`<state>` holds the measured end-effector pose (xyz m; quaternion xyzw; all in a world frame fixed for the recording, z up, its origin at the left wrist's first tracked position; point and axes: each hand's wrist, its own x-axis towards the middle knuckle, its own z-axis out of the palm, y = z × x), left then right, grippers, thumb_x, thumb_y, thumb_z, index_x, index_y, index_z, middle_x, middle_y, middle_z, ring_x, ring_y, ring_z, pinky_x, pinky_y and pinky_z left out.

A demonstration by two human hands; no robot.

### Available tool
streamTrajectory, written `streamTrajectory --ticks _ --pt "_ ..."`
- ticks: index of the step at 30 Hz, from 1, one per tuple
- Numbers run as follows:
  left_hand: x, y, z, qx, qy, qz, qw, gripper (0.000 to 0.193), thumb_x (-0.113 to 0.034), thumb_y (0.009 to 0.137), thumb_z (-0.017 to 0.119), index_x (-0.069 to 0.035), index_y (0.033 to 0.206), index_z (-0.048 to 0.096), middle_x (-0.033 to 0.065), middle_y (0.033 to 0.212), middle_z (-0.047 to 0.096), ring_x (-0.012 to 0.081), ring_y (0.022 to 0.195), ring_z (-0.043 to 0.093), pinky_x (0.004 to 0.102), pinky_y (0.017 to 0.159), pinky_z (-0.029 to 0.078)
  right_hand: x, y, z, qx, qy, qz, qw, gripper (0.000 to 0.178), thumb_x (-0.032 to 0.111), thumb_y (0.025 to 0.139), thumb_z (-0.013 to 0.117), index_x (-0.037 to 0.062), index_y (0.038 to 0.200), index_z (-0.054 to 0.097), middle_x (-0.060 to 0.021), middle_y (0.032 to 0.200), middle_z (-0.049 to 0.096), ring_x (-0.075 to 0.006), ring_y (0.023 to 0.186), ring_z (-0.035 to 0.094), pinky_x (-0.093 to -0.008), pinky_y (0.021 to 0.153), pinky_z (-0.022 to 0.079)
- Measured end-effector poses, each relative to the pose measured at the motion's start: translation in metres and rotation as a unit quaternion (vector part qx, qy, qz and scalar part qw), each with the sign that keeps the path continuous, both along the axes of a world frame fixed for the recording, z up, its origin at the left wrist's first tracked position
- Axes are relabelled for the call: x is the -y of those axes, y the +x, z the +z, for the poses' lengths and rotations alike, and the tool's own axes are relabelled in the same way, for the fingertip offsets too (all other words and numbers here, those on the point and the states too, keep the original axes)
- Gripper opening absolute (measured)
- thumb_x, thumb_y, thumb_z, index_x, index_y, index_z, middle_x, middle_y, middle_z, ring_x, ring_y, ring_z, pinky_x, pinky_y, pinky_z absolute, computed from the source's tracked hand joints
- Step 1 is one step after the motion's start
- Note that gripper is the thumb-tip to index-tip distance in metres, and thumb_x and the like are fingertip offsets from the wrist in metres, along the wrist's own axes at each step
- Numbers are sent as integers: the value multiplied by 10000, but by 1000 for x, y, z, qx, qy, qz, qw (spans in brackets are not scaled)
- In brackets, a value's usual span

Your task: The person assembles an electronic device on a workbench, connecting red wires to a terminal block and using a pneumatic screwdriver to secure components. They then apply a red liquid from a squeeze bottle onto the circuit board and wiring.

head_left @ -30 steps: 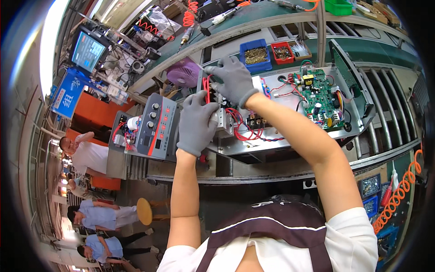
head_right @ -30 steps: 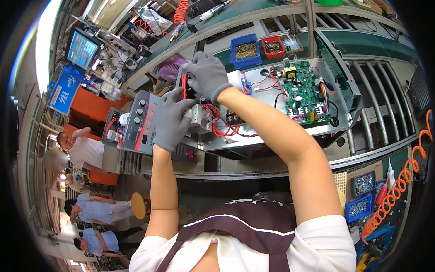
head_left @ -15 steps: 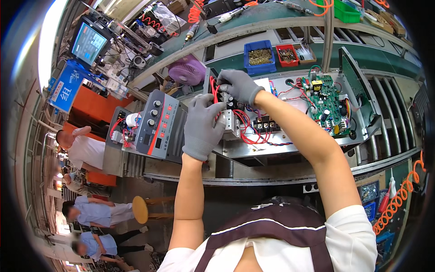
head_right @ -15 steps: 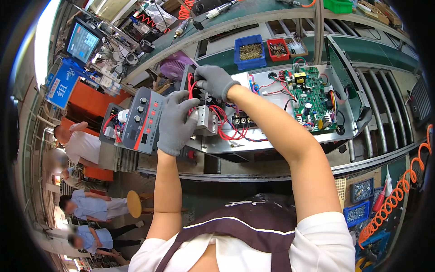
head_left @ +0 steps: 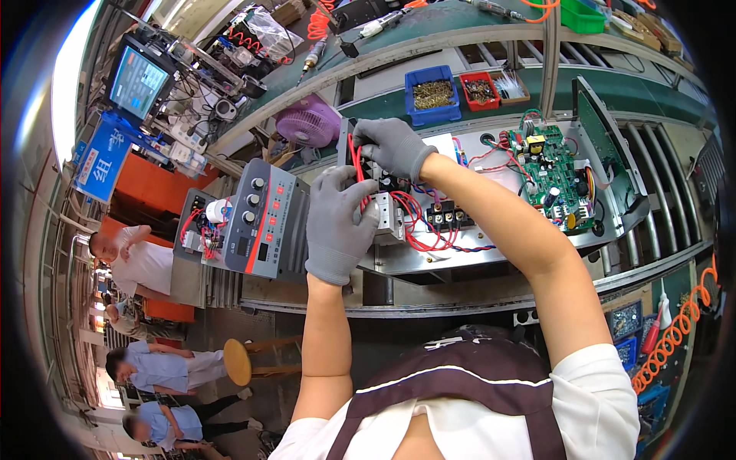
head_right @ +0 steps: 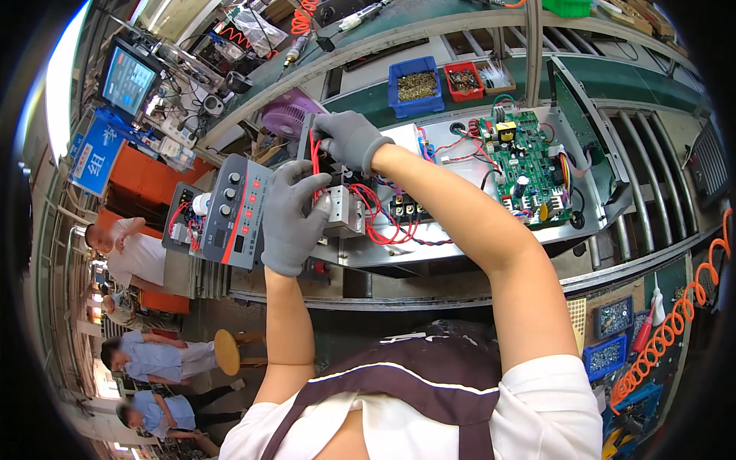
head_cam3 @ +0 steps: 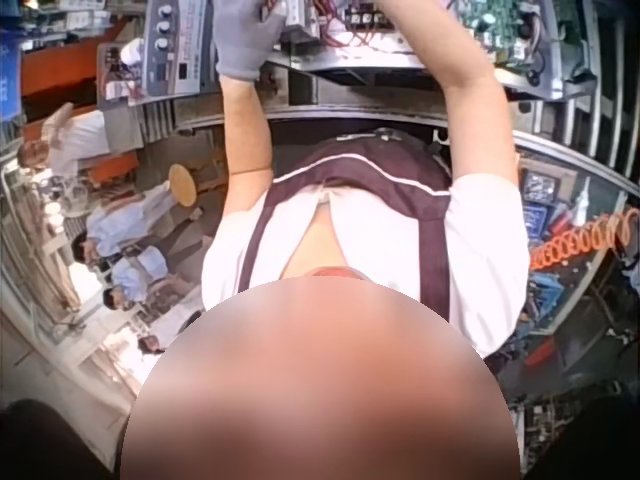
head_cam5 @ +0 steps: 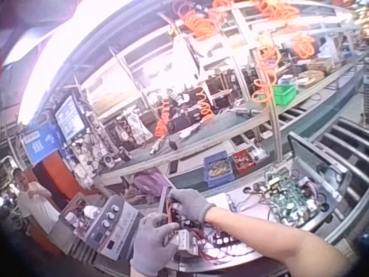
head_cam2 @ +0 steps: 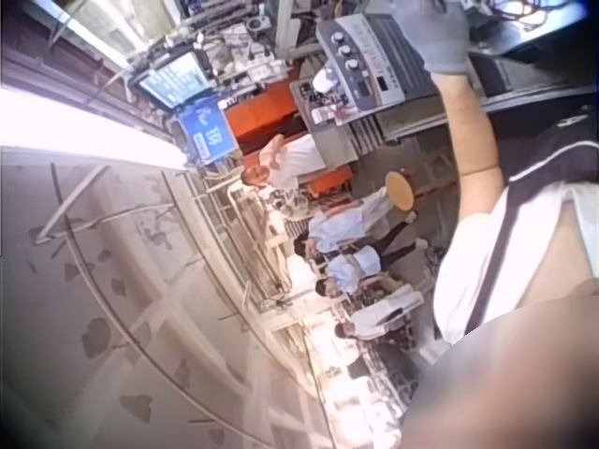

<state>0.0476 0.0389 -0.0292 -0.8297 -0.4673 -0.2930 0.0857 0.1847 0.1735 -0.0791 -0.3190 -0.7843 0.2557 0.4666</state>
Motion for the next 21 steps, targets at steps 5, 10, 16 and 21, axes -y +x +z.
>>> streamTrajectory --ticks 5,10,16,21 --pt "1 1 -1 9 -4 6 1000 312 -93 671 690 -105 981 654 134 1100 548 359 1085 482 433 909 429 9 -11 -6 -26 49 -73 996 150 73 776 613 46 919 582 -162 838 641 -341 806 629 -390 698 502" --pt "2 3 1 13 -7 9 1000 325 -67 667 678 -57 990 650 148 1098 557 332 1046 532 400 897 437 16 -24 -12 -78 51 -143 985 148 90 771 610 62 912 572 -176 832 624 -371 797 609 -416 685 495" --pt "2 3 0 22 -2 1 1000 325 -79 688 688 -52 1009 643 146 1096 558 322 1035 536 389 890 441 18 -29 -16 -77 17 -133 988 161 111 776 614 77 930 580 -167 856 638 -364 804 618 -407 694 504" --pt "4 2 -1 47 28 2 999 335 -81 709 679 -46 1039 633 143 1100 561 308 1030 542 375 888 443 18 -27 -14 -60 -76 -147 984 207 100 781 609 63 983 581 -148 835 656 -309 787 645 -365 739 506"
